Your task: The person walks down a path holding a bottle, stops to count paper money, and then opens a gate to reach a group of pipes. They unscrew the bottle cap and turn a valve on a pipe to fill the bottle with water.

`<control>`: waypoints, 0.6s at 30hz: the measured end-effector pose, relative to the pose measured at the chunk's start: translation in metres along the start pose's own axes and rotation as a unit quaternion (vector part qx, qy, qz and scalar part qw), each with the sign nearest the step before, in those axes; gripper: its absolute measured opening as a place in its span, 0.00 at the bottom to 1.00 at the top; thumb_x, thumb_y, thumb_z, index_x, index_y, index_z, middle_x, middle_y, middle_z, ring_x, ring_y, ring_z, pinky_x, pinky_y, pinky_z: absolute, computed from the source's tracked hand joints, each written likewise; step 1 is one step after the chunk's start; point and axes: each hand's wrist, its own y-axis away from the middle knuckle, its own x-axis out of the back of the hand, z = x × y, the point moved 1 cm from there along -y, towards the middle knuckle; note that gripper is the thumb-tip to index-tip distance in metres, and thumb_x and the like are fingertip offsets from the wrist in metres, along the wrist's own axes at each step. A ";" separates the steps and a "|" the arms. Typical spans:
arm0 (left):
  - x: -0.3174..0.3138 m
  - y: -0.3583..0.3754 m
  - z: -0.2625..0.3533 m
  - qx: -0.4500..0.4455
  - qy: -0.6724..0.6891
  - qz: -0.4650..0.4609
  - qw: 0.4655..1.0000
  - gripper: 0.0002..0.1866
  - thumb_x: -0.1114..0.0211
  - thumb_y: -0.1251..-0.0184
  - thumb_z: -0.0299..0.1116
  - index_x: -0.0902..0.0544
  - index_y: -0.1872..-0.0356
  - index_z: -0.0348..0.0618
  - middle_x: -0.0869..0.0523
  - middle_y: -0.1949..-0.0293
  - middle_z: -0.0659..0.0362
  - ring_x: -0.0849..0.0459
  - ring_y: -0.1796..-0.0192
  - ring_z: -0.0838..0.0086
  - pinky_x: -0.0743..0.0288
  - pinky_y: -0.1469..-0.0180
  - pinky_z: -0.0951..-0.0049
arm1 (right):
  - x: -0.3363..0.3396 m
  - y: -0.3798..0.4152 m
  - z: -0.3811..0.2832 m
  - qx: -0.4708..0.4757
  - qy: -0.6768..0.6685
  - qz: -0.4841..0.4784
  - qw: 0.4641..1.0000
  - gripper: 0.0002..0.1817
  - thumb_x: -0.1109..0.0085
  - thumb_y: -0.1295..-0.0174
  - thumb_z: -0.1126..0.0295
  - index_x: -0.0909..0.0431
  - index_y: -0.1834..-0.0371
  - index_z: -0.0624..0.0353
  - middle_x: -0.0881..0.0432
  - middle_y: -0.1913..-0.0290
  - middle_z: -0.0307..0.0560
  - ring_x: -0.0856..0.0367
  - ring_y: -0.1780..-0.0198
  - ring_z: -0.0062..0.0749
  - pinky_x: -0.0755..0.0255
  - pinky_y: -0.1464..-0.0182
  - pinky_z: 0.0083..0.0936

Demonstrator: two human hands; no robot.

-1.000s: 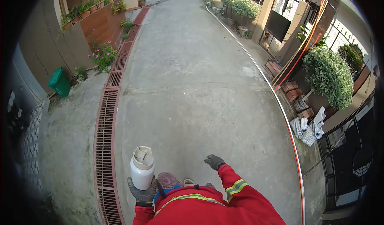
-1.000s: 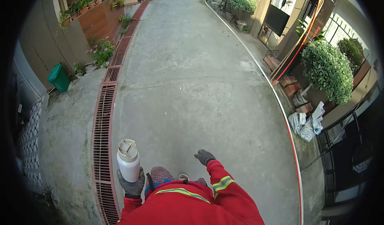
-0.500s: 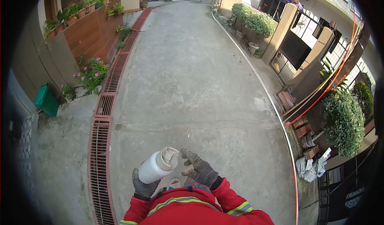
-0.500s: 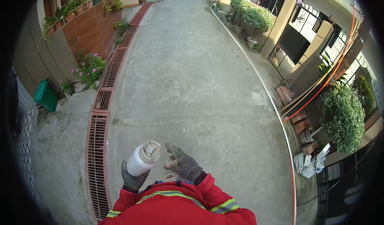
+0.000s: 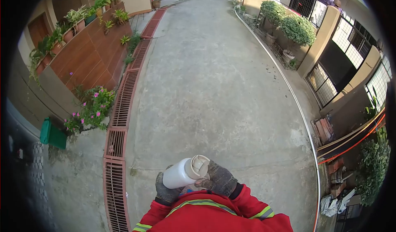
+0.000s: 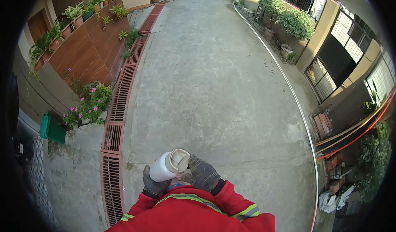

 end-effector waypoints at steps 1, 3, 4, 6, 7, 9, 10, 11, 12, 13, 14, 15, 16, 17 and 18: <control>-0.013 -0.035 0.011 -0.011 0.009 -0.008 1.000 0.39 0.52 0.34 0.65 0.33 0.30 0.47 0.29 0.31 0.49 0.30 0.30 0.49 0.34 0.32 0.40 | 0.022 -0.037 -0.005 0.056 0.060 0.030 0.996 0.49 0.24 0.47 0.54 0.41 0.26 0.60 0.23 0.38 0.52 0.22 0.39 0.39 0.28 0.38 0.33; -0.037 -0.105 0.039 -0.022 0.023 -0.029 0.999 0.42 0.54 0.35 0.67 0.34 0.28 0.46 0.31 0.29 0.48 0.33 0.28 0.49 0.37 0.29 0.41 | 0.068 -0.110 -0.007 0.029 0.056 0.025 0.998 0.49 0.23 0.48 0.53 0.39 0.26 0.60 0.24 0.37 0.54 0.22 0.39 0.41 0.28 0.38 0.33; -0.046 -0.140 0.055 -0.022 0.026 -0.039 0.999 0.42 0.54 0.35 0.67 0.34 0.28 0.45 0.31 0.29 0.47 0.33 0.28 0.49 0.37 0.29 0.41 | 0.087 -0.147 -0.002 0.014 0.051 0.022 0.998 0.50 0.23 0.49 0.52 0.39 0.26 0.60 0.24 0.36 0.54 0.22 0.39 0.43 0.29 0.38 0.33; -0.059 -0.217 0.085 -0.036 0.030 -0.044 0.998 0.40 0.53 0.33 0.64 0.34 0.29 0.45 0.30 0.29 0.46 0.32 0.28 0.49 0.36 0.30 0.42 | 0.132 -0.230 0.004 0.061 0.116 -0.005 0.991 0.50 0.23 0.50 0.51 0.39 0.26 0.60 0.25 0.36 0.55 0.22 0.40 0.44 0.28 0.39 0.33; -0.058 -0.257 0.099 -0.042 0.035 -0.040 0.998 0.39 0.52 0.33 0.63 0.33 0.29 0.46 0.30 0.30 0.47 0.31 0.29 0.49 0.36 0.30 0.42 | 0.150 -0.268 0.012 0.079 0.144 -0.017 0.986 0.51 0.23 0.50 0.51 0.39 0.26 0.61 0.25 0.36 0.56 0.22 0.40 0.45 0.28 0.39 0.33; -0.067 -0.342 0.130 -0.038 0.038 -0.045 0.998 0.36 0.49 0.32 0.60 0.32 0.30 0.47 0.28 0.31 0.47 0.29 0.30 0.49 0.34 0.31 0.42 | 0.184 -0.345 0.037 0.135 0.234 -0.013 0.963 0.52 0.23 0.51 0.50 0.39 0.26 0.61 0.25 0.37 0.57 0.21 0.42 0.45 0.26 0.41 0.33; -0.079 -0.379 0.146 -0.028 0.035 -0.046 0.998 0.35 0.48 0.32 0.59 0.31 0.31 0.47 0.27 0.32 0.48 0.28 0.31 0.50 0.34 0.32 0.42 | 0.199 -0.384 0.043 0.161 0.278 -0.010 0.947 0.52 0.23 0.51 0.50 0.40 0.26 0.61 0.25 0.38 0.57 0.20 0.42 0.44 0.25 0.42 0.34; -0.101 -0.429 0.170 -0.019 0.030 -0.058 0.998 0.34 0.47 0.32 0.57 0.31 0.31 0.48 0.26 0.33 0.48 0.27 0.31 0.50 0.33 0.32 0.42 | 0.218 -0.430 0.044 0.133 0.259 0.021 0.956 0.53 0.22 0.52 0.50 0.40 0.26 0.61 0.25 0.38 0.57 0.20 0.43 0.44 0.25 0.42 0.34; -0.122 -0.475 0.186 -0.002 0.041 -0.056 0.998 0.32 0.46 0.31 0.56 0.30 0.32 0.46 0.24 0.35 0.49 0.25 0.35 0.51 0.31 0.34 0.44 | 0.238 -0.464 0.046 0.095 0.240 0.040 0.965 0.53 0.22 0.52 0.50 0.39 0.26 0.62 0.25 0.38 0.58 0.20 0.44 0.44 0.24 0.43 0.34; -0.158 -0.513 0.202 0.017 0.058 -0.043 0.997 0.31 0.46 0.31 0.54 0.29 0.34 0.45 0.22 0.38 0.49 0.23 0.38 0.52 0.29 0.36 0.46 | 0.261 -0.493 0.046 0.047 0.218 0.053 0.973 0.53 0.21 0.53 0.51 0.39 0.26 0.62 0.25 0.39 0.58 0.19 0.45 0.44 0.24 0.43 0.34; -0.189 -0.549 0.222 0.038 0.064 -0.032 0.997 0.30 0.45 0.31 0.53 0.28 0.35 0.43 0.20 0.40 0.49 0.20 0.41 0.53 0.27 0.38 0.48 | 0.286 -0.523 0.043 0.045 0.217 0.073 0.972 0.52 0.21 0.53 0.51 0.38 0.27 0.62 0.25 0.39 0.59 0.20 0.44 0.46 0.24 0.43 0.35; -0.193 -0.587 0.230 0.052 0.060 -0.048 0.996 0.29 0.43 0.30 0.49 0.29 0.34 0.43 0.21 0.40 0.51 0.21 0.40 0.56 0.27 0.37 0.49 | 0.307 -0.543 0.050 0.047 0.210 0.098 0.972 0.51 0.21 0.53 0.51 0.37 0.28 0.63 0.24 0.40 0.60 0.20 0.43 0.49 0.25 0.42 0.36; -0.216 -0.619 0.249 0.069 0.025 -0.058 0.996 0.29 0.43 0.30 0.49 0.30 0.33 0.44 0.21 0.39 0.51 0.21 0.40 0.57 0.27 0.37 0.50 | 0.328 -0.572 0.050 0.050 0.198 0.128 0.971 0.50 0.21 0.53 0.52 0.36 0.29 0.63 0.24 0.41 0.61 0.21 0.42 0.51 0.25 0.41 0.37; -0.241 -0.657 0.266 0.085 -0.013 -0.070 0.994 0.30 0.43 0.30 0.49 0.30 0.32 0.44 0.21 0.39 0.52 0.21 0.40 0.58 0.27 0.37 0.51 | 0.351 -0.600 0.054 0.074 0.214 0.145 0.963 0.53 0.18 0.55 0.54 0.39 0.28 0.63 0.24 0.43 0.57 0.18 0.46 0.46 0.22 0.46 0.35; -0.264 -0.697 0.281 0.099 -0.051 -0.085 0.990 0.30 0.42 0.30 0.48 0.31 0.31 0.45 0.21 0.39 0.52 0.21 0.40 0.58 0.27 0.37 0.52 | 0.372 -0.629 0.062 0.062 0.209 0.163 0.962 0.53 0.18 0.55 0.54 0.39 0.28 0.63 0.24 0.43 0.57 0.18 0.46 0.46 0.22 0.46 0.35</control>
